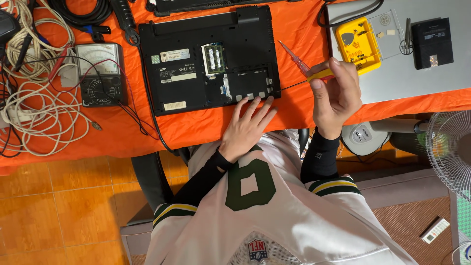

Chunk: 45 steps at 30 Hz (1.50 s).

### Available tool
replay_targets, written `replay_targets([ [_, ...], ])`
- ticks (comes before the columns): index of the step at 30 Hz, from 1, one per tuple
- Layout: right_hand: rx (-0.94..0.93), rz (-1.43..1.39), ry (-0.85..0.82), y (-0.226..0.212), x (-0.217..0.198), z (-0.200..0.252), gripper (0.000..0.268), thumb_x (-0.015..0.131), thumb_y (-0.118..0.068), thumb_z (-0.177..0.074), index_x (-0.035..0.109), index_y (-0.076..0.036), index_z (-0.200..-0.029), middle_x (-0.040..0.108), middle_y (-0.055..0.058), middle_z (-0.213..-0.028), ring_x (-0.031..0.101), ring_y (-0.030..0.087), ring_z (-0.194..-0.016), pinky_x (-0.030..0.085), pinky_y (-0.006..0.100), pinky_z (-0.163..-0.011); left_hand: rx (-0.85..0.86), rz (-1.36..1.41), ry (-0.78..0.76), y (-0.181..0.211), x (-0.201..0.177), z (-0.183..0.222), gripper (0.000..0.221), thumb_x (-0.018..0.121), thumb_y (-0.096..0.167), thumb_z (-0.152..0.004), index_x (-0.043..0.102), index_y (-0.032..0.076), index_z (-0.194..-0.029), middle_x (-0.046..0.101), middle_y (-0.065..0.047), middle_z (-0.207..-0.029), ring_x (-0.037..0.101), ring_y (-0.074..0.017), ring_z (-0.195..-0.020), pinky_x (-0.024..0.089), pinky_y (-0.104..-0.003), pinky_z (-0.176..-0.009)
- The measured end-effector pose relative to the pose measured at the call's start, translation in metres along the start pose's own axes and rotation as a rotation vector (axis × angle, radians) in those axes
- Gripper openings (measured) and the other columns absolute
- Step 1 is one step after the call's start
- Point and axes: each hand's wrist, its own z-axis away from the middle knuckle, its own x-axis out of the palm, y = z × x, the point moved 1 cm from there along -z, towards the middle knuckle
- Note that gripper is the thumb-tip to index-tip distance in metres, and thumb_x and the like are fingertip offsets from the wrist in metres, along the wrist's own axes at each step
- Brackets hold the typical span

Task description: The recorder uses a screwdriver to unscrew the back panel of a laptop.

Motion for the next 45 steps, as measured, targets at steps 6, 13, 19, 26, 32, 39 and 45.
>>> replay_targets([
  [6,-0.002,0.059,0.009,-0.001,0.000,0.001,0.043,0.070,0.005,-0.109,0.056,-0.005,-0.149,0.059,0.013,-0.126,0.070,0.027,-0.100,0.057,0.034,-0.089,-0.003,-0.003,0.011,0.001,-0.004,-0.001,0.055,0.064,0.016,-0.089,0.056,0.010,-0.143,0.044,-0.009,-0.158,0.043,-0.0295,-0.143,0.028,-0.053,-0.123],
  [13,-0.010,0.043,-0.003,-0.002,0.001,-0.001,0.043,0.069,0.006,-0.110,0.056,-0.005,-0.149,0.059,0.012,-0.124,0.070,0.026,-0.099,0.058,0.035,-0.086,-0.001,-0.001,0.020,0.001,-0.003,-0.001,0.055,0.064,0.016,-0.089,0.056,0.010,-0.143,0.044,-0.009,-0.158,0.043,-0.0295,-0.142,0.028,-0.054,-0.122],
  [19,-0.021,-0.010,-0.008,-0.002,0.001,-0.002,0.040,0.069,0.006,-0.112,0.056,-0.004,-0.149,0.056,0.012,-0.128,0.068,0.027,-0.104,0.062,0.038,-0.089,0.006,-0.028,0.042,-0.001,-0.003,-0.001,0.053,0.062,0.017,-0.092,0.057,0.010,-0.144,0.045,-0.010,-0.158,0.044,-0.0299,-0.143,0.028,-0.052,-0.123],
  [26,-0.012,0.003,-0.067,-0.007,0.003,-0.006,0.037,0.067,0.002,-0.111,0.056,-0.004,-0.146,0.060,0.013,-0.124,0.070,0.028,-0.103,0.061,0.037,-0.090,0.012,-0.021,0.017,0.000,-0.001,-0.001,0.052,0.062,0.020,-0.091,0.057,0.010,-0.142,0.045,-0.010,-0.157,0.043,-0.0298,-0.142,0.028,-0.053,-0.123],
  [32,-0.043,0.064,-0.120,-0.019,0.012,-0.013,0.037,0.075,0.001,-0.104,0.057,-0.004,-0.136,0.054,0.014,-0.119,0.066,0.026,-0.102,0.057,0.034,-0.089,0.007,0.012,0.034,0.001,-0.003,-0.001,0.053,0.064,0.022,-0.090,0.057,0.009,-0.141,0.045,-0.011,-0.157,0.042,-0.0303,-0.142,0.027,-0.054,-0.123],
  [39,0.019,0.022,-0.080,-0.013,0.010,-0.007,0.033,0.072,0.002,-0.108,0.057,-0.004,-0.137,0.058,0.012,-0.118,0.070,0.024,-0.100,0.058,0.032,-0.088,-0.014,0.041,0.075,0.001,-0.006,-0.001,0.057,0.064,0.017,-0.088,0.057,0.005,-0.143,0.045,-0.014,-0.154,0.041,-0.0304,-0.143,0.028,-0.054,-0.124],
  [45,-0.038,0.072,-0.121,-0.021,0.016,-0.017,0.035,0.075,0.003,-0.104,0.057,-0.003,-0.134,0.052,0.014,-0.122,0.062,0.028,-0.105,0.055,0.035,-0.094,0.003,0.072,0.110,0.001,-0.007,0.001,0.050,0.065,0.017,-0.089,0.058,0.004,-0.137,0.045,-0.015,-0.154,0.040,-0.0332,-0.142,0.030,-0.056,-0.123],
])
